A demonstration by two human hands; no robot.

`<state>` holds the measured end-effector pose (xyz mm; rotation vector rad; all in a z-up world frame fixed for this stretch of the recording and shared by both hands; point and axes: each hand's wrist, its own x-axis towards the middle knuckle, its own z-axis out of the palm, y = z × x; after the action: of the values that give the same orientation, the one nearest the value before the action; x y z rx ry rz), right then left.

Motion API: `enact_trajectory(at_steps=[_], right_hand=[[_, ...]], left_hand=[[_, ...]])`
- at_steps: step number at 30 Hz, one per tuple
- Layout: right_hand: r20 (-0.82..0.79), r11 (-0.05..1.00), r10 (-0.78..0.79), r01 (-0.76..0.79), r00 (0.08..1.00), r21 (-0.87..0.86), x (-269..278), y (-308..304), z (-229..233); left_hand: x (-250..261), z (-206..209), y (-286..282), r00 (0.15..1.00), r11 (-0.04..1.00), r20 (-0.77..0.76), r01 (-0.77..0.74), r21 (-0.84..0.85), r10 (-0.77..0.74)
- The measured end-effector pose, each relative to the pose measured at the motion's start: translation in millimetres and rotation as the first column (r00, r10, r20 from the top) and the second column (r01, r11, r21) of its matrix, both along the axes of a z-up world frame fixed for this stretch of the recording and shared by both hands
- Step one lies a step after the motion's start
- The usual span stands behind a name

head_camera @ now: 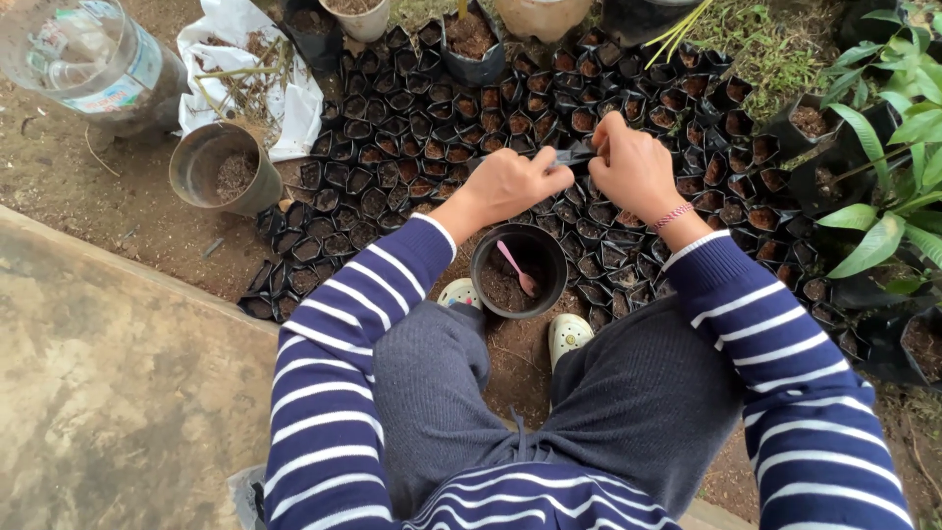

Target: Unfolding black plastic polybags and filling them with soil using a small spoon

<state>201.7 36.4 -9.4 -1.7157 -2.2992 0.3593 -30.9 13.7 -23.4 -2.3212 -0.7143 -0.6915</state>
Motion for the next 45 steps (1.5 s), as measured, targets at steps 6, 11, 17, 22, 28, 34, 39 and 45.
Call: enact_trajectory(at_steps=[6, 11, 17, 22, 28, 34, 39, 45], right_hand=[[-0.008, 0.983, 0.168, -0.167, 0.986, 0.079, 3, -4, -8], [0.2, 0.791, 0.484, -0.524, 0.852, 0.317, -13, -25, -1], [0.544, 0.779, 0.396, -0.584, 0.74, 0.226, -9, -13, -33], [0.567, 0.887, 0.409, -0.458, 0.715, -0.061, -11, -14, -22], [0.603, 0.878, 0.479, -0.354, 0.638, -0.322, -20, -16, -18], [0.522, 0.803, 0.587, -0.364, 0.619, -0.471, -21, -17, -28], [0.455, 0.783, 0.602, -0.373, 0.656, -0.498, -25, -23, -17], [0.379, 0.821, 0.555, -0.412, 0.741, -0.395, -17, -23, -26]], left_hand=[[1, -37, 16, 0.999, 0.988, 0.011, -0.045, -0.147, 0.047], [-12, -32, 16, 0.995, 0.909, -0.002, -0.097, -0.406, 0.105], [-26, 20, 3, 0.986, 0.533, 0.063, -0.027, -0.846, 0.151], [-61, 35, -6, 0.803, 0.41, 0.53, 0.402, -0.819, 0.271], [-92, -34, -19, 0.6, 0.283, 0.748, 0.693, -0.663, 0.284], [-61, -99, -39, 0.716, 0.023, 0.304, 0.373, -0.928, 0.629], [-41, -134, -54, 0.758, -0.449, 0.008, 0.396, -0.801, 0.653], [-31, -119, -35, 0.784, -0.229, 0.111, 0.31, -0.923, 0.611]])
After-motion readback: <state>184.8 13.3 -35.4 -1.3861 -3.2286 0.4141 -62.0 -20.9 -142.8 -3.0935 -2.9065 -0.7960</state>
